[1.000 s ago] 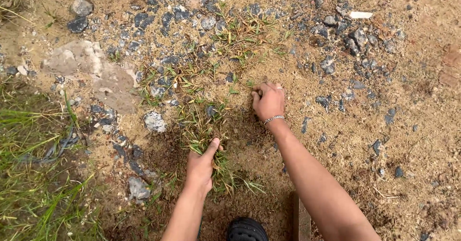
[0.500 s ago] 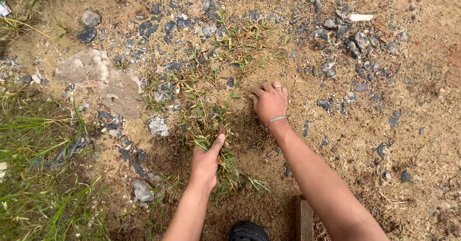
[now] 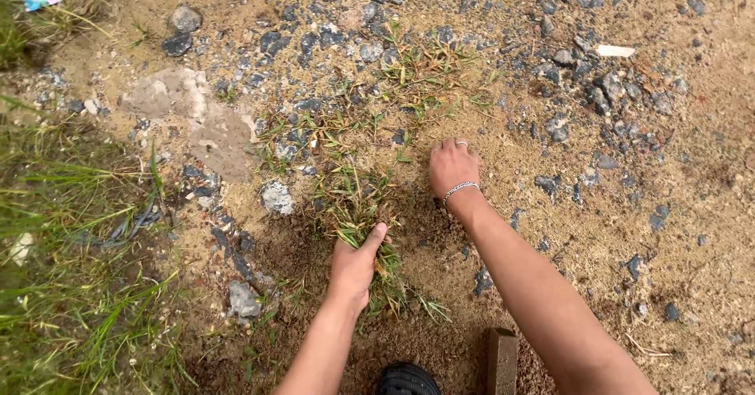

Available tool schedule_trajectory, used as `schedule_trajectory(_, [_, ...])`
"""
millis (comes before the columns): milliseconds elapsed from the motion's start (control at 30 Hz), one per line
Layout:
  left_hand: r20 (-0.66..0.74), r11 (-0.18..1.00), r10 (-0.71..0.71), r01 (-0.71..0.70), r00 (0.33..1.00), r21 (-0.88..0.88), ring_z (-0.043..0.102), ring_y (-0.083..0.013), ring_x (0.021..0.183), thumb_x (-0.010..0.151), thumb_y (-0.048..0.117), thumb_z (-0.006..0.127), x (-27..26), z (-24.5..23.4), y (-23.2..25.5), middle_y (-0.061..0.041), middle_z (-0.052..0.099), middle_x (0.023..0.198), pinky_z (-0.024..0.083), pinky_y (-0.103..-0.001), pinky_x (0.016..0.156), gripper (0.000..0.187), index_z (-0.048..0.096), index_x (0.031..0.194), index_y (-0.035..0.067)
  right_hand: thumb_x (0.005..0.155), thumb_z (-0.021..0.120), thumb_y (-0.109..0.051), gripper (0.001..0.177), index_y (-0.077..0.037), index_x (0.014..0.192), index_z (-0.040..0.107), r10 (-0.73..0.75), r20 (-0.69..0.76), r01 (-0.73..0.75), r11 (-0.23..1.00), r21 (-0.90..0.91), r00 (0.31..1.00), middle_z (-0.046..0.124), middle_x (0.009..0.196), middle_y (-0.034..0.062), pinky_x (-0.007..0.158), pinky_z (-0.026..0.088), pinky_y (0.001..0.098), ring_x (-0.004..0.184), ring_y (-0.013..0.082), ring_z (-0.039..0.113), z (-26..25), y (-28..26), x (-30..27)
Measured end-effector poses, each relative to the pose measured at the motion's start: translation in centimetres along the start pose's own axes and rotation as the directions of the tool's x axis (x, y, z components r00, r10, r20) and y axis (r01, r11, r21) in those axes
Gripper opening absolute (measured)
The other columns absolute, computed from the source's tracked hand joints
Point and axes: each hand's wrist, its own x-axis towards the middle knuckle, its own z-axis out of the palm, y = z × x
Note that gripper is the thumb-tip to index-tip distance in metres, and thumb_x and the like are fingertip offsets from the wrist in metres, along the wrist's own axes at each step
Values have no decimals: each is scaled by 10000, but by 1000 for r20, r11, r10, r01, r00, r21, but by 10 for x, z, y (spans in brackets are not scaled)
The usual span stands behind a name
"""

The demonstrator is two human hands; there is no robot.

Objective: Manually pulling weeds and small plants from the dirt ground using hands.

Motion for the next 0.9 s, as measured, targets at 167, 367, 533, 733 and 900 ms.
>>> schedule_trajectory(167, [-62, 991, -124, 127, 990, 45, 606, -267, 1072, 884, 332, 771, -3, 5, 1, -144, 676, 1112, 442, -489, 1017, 481, 561, 1191, 28, 1002, 424, -133, 341, 20, 1270, 569, -5, 95, 6, 1000, -7, 995, 624, 1261, 217, 897, 570, 502, 1133, 339, 632, -7, -6, 3])
schedule_trajectory(367, [-86, 965, -243, 250, 966, 81, 537, -358, 1326, 831, 403, 768, -8, 6, 8, -242, 596, 1331, 339, -578, 1176, 751, 422, 1345, -22, 1092, 327, -136, 332, 44, 1253, 555, -10, 186, 5, 1000, 25, 982, 745, 995, 244, 776, 630, 453, 862, 330, 747, 22, 10, 18])
schedule_trajectory(533, [-69, 970, -229, 233, 971, 70, 523, -322, 1304, 861, 378, 777, -7, 2, 0, -200, 579, 1311, 345, -565, 1170, 686, 414, 1316, 15, 1056, 425, -261, 354, -8, 1114, 667, -100, -3, 99, 988, 118, 995, 737, 955, 251, 848, 594, 488, 868, 375, 719, 25, 21, 21])
schedule_trajectory(733, [-59, 976, -205, 208, 977, 64, 642, -290, 1047, 879, 380, 752, -8, 1, 3, -164, 684, 1095, 481, -512, 1041, 502, 547, 1153, 13, 977, 512, -289, 340, -7, 936, 697, -29, 52, 8, 926, 378, 998, 718, 917, 253, 901, 571, 498, 862, 363, 718, 22, 24, 13])
schedule_trajectory(900, [-50, 974, -204, 208, 978, 93, 612, -335, 1121, 864, 419, 758, 0, 4, -4, -195, 670, 1160, 447, -552, 1084, 576, 551, 1187, -11, 983, 516, -261, 324, -13, 838, 667, -11, 67, -21, 890, 455, 998, 735, 792, 224, 850, 608, 474, 741, 332, 747, 24, 23, 3])
